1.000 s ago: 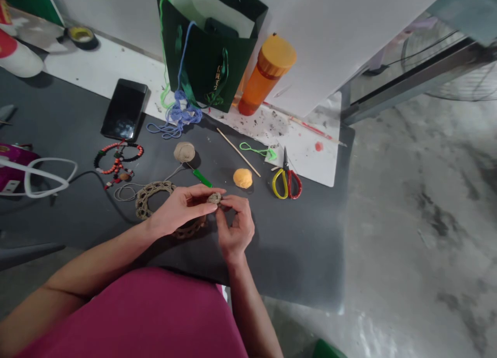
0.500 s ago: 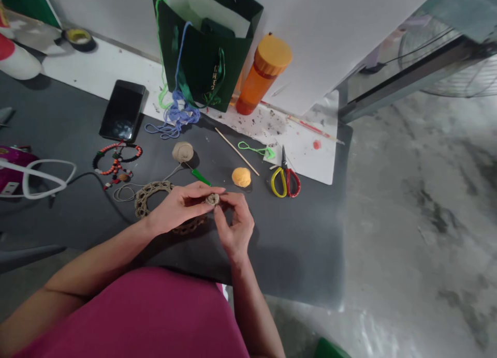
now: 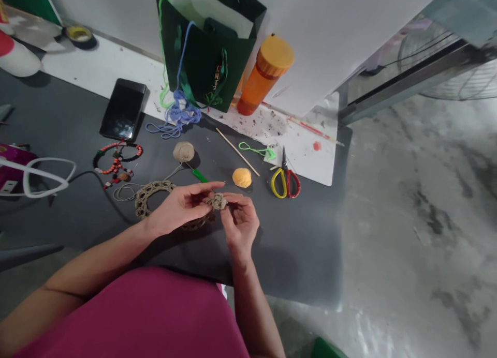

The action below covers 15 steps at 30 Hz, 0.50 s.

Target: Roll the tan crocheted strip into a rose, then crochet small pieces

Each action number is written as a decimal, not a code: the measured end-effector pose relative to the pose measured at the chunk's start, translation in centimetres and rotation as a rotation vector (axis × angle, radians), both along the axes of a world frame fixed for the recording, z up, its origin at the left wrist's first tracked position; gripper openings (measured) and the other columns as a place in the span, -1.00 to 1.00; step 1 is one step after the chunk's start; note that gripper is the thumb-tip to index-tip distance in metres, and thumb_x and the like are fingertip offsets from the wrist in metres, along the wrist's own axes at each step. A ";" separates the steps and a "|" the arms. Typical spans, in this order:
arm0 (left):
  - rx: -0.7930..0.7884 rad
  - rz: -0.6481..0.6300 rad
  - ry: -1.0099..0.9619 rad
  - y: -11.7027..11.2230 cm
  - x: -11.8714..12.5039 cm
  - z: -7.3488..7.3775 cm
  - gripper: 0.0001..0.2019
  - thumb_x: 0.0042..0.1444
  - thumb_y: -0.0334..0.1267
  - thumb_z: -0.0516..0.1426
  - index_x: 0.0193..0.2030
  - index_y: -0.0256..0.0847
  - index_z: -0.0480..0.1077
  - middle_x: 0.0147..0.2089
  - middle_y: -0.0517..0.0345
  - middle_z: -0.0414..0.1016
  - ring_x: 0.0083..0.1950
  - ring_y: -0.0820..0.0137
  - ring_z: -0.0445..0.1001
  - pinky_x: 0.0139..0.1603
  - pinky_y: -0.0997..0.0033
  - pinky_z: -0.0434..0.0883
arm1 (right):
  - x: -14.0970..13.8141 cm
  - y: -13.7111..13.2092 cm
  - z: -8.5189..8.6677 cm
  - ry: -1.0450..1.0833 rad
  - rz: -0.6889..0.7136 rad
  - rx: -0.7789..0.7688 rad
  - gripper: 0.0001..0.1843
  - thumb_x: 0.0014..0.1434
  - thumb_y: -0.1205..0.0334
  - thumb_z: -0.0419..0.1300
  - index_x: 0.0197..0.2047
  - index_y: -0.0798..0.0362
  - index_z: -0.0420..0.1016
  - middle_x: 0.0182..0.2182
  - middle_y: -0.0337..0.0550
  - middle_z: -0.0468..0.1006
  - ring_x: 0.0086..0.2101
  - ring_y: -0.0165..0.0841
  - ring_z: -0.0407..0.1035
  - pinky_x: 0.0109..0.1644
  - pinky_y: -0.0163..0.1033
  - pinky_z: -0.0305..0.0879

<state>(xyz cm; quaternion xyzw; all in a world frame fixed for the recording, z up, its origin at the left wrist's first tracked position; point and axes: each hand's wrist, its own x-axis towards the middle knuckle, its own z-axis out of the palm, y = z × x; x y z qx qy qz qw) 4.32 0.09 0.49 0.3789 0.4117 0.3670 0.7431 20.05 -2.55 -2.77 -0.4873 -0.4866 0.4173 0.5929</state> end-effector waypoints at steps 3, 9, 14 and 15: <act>0.049 0.027 0.062 -0.1 0.0 0.4 -0.45 0.03 -0.42 0.21 0.22 -0.23 0.49 -0.22 0.15 0.53 -0.25 0.48 0.45 -0.13 0.46 0.44 | -0.1 -0.1 0.1 -0.073 -0.047 0.034 -0.87 0.18 0.35 0.33 -0.20 -0.04 0.56 -0.27 -0.22 0.65 -0.22 -0.37 0.58 -0.10 -0.24 0.53; 0.138 0.039 0.103 -0.4 0.2 0.4 -0.53 0.00 -0.34 0.28 0.12 -0.20 0.56 -0.13 0.10 0.50 -0.19 0.44 0.47 -0.09 0.41 0.47 | -0.2 -0.1 0.1 -0.230 -0.091 0.132 -0.82 0.17 0.39 0.30 -0.17 -0.04 0.52 -0.26 -0.18 0.63 -0.22 -0.33 0.56 -0.10 -0.17 0.52; 0.131 0.080 0.121 -0.5 0.3 0.4 -0.61 0.03 -0.28 0.29 0.04 -0.22 0.58 -0.11 0.07 0.54 -0.17 0.42 0.49 -0.08 0.39 0.47 | -0.1 -0.1 -0.1 -0.402 -0.089 0.260 -0.74 0.15 0.45 0.28 -0.14 -0.07 0.50 -0.23 -0.15 0.62 -0.19 -0.29 0.54 -0.11 -0.11 0.50; 0.125 0.080 0.123 -0.5 0.3 0.5 -0.63 0.04 -0.29 0.28 0.03 -0.24 0.58 -0.10 0.06 0.56 -0.17 0.42 0.49 -0.07 0.39 0.47 | -0.1 -0.2 0.0 -0.407 -0.085 0.269 -0.75 0.15 0.45 0.28 -0.14 -0.07 0.50 -0.22 -0.15 0.62 -0.19 -0.29 0.54 -0.10 -0.11 0.50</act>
